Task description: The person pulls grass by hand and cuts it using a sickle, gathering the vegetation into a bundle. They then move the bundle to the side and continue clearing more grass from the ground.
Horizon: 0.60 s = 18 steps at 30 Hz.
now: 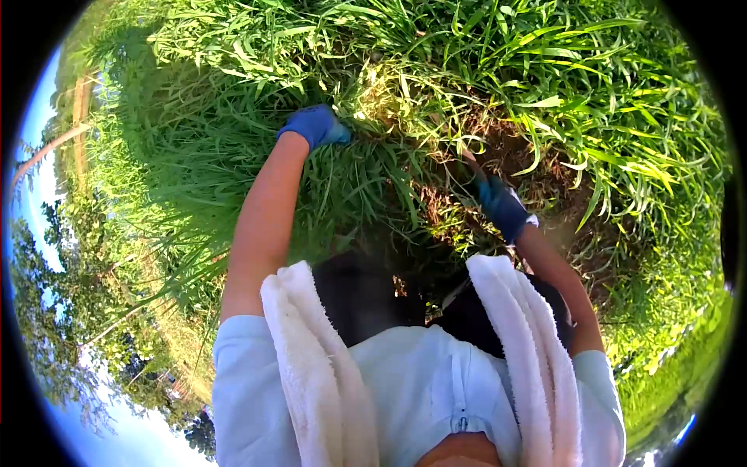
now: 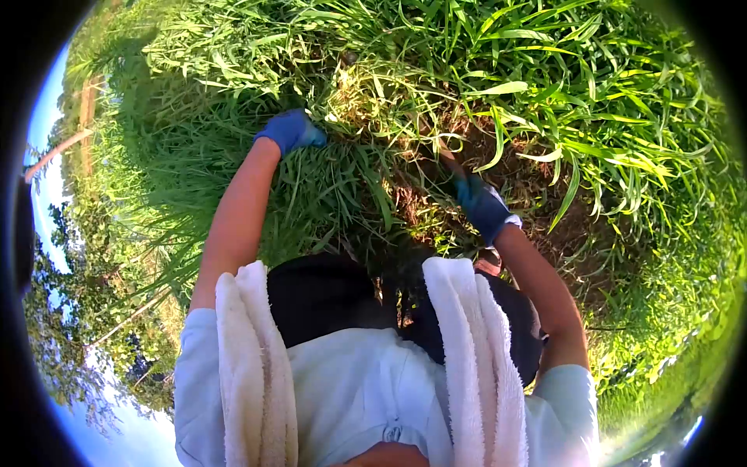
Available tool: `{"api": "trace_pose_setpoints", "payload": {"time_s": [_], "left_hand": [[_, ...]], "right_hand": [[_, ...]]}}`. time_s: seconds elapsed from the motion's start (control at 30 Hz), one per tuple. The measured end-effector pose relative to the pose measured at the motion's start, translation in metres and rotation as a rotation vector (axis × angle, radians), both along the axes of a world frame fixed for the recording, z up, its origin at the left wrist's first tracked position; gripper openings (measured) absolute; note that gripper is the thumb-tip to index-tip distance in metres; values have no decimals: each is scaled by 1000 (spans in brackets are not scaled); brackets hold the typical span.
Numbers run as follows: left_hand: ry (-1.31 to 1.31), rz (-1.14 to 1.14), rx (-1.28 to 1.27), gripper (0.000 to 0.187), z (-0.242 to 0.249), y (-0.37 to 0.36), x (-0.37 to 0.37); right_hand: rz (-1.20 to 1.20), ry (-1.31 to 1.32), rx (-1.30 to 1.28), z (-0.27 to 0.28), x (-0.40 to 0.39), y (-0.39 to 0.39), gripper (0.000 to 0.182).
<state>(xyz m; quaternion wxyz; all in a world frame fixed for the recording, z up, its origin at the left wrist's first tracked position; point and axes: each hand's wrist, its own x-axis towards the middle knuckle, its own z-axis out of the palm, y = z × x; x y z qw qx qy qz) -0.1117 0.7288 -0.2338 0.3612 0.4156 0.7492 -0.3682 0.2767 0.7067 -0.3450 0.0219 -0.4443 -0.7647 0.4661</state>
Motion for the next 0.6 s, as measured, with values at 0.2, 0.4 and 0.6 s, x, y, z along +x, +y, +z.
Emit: {"api": "trace_pose_setpoints", "payload": {"time_s": [0.2,0.4,0.6], "left_hand": [[-196,-147,340,49,6,-77,39],[-227,-314,229,47,16,-98,71],[-140,-132,368,60,42,-89,49]], "right_hand": [[-89,-268,-246,11,140,-61,29],[-212,-130,-326,39,126,-40,31],[142,299,179,-23,7,-7,36]]}}
